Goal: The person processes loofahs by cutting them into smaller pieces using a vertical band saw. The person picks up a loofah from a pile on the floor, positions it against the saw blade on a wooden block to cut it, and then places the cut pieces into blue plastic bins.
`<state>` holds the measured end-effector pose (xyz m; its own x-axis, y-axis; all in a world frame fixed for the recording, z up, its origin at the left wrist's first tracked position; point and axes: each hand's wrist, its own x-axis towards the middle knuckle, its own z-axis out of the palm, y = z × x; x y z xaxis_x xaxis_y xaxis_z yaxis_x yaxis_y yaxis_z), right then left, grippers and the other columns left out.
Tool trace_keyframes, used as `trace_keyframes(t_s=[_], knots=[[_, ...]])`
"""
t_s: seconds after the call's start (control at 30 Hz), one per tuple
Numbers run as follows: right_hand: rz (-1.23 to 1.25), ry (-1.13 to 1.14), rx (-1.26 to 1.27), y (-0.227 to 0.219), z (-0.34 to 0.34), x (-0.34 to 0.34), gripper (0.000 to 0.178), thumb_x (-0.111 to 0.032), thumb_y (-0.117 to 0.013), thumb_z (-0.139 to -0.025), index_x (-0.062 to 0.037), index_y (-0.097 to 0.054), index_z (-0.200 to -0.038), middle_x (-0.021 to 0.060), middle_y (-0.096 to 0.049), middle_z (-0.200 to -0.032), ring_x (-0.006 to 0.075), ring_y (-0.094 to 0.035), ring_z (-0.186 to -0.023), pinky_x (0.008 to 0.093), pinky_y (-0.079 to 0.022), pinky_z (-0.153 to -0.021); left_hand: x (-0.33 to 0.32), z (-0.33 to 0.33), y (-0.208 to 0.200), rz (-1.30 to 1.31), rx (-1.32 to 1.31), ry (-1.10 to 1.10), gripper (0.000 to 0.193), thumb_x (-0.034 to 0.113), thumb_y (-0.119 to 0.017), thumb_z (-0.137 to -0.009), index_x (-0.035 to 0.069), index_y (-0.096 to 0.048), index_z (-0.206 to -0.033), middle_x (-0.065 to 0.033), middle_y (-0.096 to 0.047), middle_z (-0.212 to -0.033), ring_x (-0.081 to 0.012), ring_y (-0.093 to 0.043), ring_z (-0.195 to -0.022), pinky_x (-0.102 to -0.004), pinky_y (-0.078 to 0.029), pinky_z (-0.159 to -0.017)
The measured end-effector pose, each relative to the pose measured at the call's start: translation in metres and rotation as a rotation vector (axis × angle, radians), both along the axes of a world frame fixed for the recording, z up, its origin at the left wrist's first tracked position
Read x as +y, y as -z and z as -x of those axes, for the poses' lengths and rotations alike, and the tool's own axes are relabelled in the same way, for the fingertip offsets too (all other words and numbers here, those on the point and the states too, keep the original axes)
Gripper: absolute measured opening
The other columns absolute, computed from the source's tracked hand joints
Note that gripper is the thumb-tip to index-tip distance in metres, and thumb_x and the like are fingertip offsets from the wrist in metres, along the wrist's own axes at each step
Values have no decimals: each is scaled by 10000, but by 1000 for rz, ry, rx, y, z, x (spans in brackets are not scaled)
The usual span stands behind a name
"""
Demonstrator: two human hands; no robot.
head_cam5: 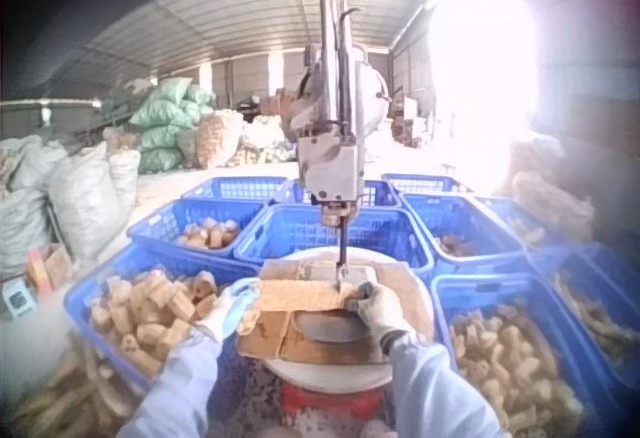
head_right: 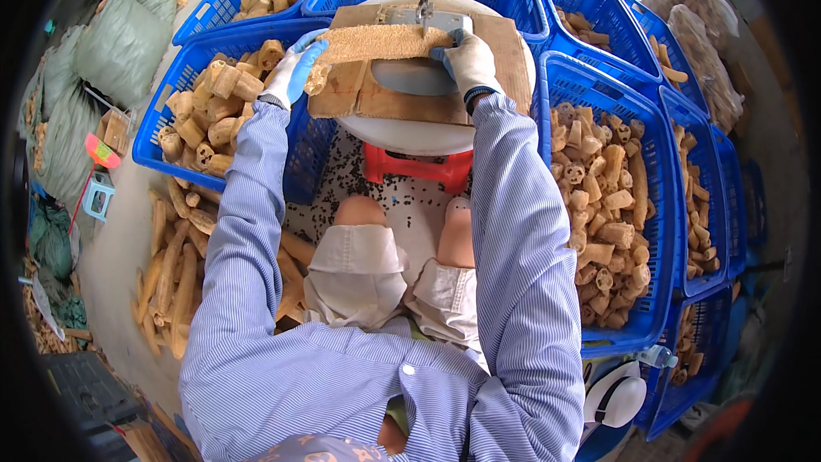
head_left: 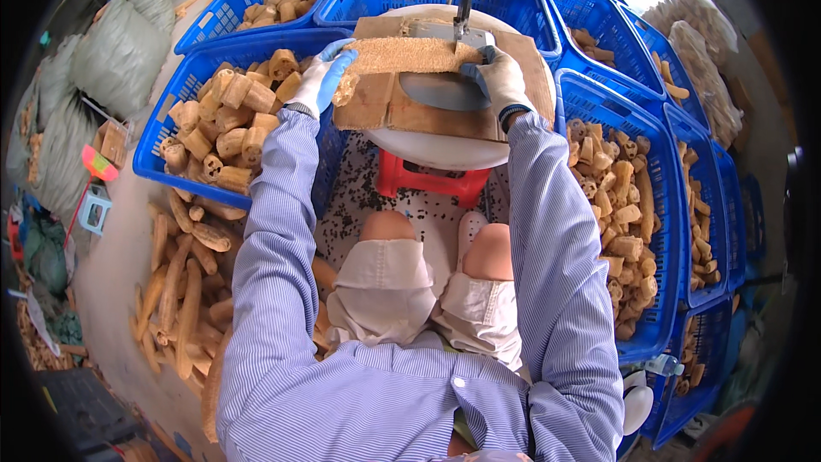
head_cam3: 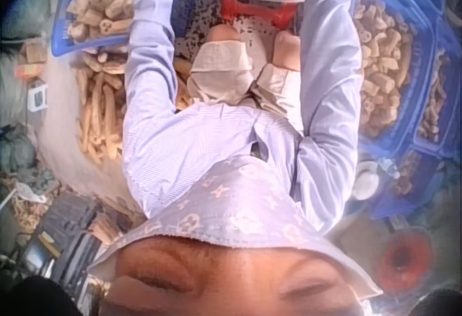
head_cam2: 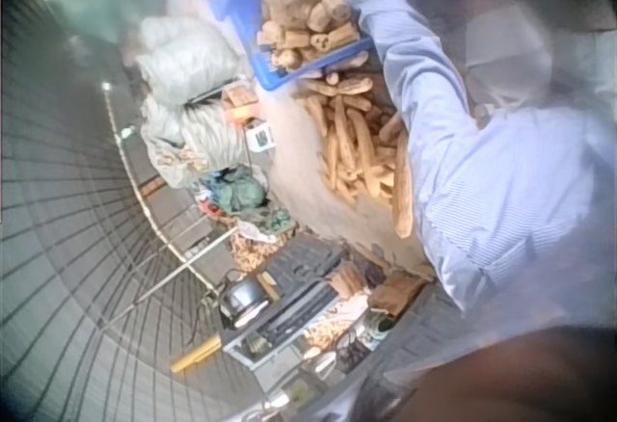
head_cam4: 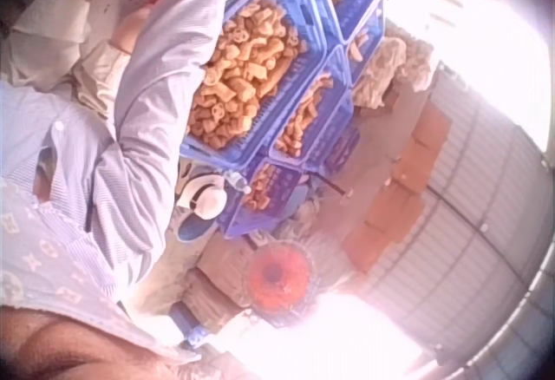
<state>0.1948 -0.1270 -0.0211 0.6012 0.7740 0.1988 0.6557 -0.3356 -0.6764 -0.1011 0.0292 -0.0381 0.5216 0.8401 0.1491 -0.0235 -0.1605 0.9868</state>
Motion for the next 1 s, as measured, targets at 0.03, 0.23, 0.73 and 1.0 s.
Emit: trace_keyframes(t_s=[0.03, 0.23, 0.73, 1.0], knots=[[6, 4, -11, 0, -5, 3, 459, -259, -841, -762, -97, -704, -1169, 102, -748, -912, 214, -716, -817, 332, -540, -759, 0, -6, -4, -6, 22, -21, 379, 254, -655, -963, 55, -627, -1284, -47, -644, -1230, -132, -571, -1165, -269, -451, -1015], [-77, -78, 134, 1, -18, 6, 470, -328, -803, -793, -44, -695, -1152, 179, -734, -959, 302, -716, -882, 374, -544, -813, -5, -11, -14, 104, -73, -77, 376, 256, -682, -930, 50, -641, -1242, -40, -666, -1164, -126, -603, -1083, -263, -474, -954], [-821, -73, 657, 26, 19, -192, 448, -136, -716, -913, 34, -588, -1307, 75, -683, -1172, 133, -634, -1034, 275, -482, -939, -79, 14, -135, -462, -521, -771, 699, 117, -720, -922, -11, -331, -1488, -191, -644, -1165, -183, -675, -927, -232, -576, -755], [-744, -157, 775, 20, 58, -184, 538, -99, -762, -881, 38, -543, -1352, 96, -646, -1238, 142, -612, -1078, 275, -476, -966, 24, -48, -79, -486, -7, -777, 780, 245, -670, -942, 83, -230, -1564, -225, -420, -1506, -319, -539, -1268, -366, -483, -1012]])
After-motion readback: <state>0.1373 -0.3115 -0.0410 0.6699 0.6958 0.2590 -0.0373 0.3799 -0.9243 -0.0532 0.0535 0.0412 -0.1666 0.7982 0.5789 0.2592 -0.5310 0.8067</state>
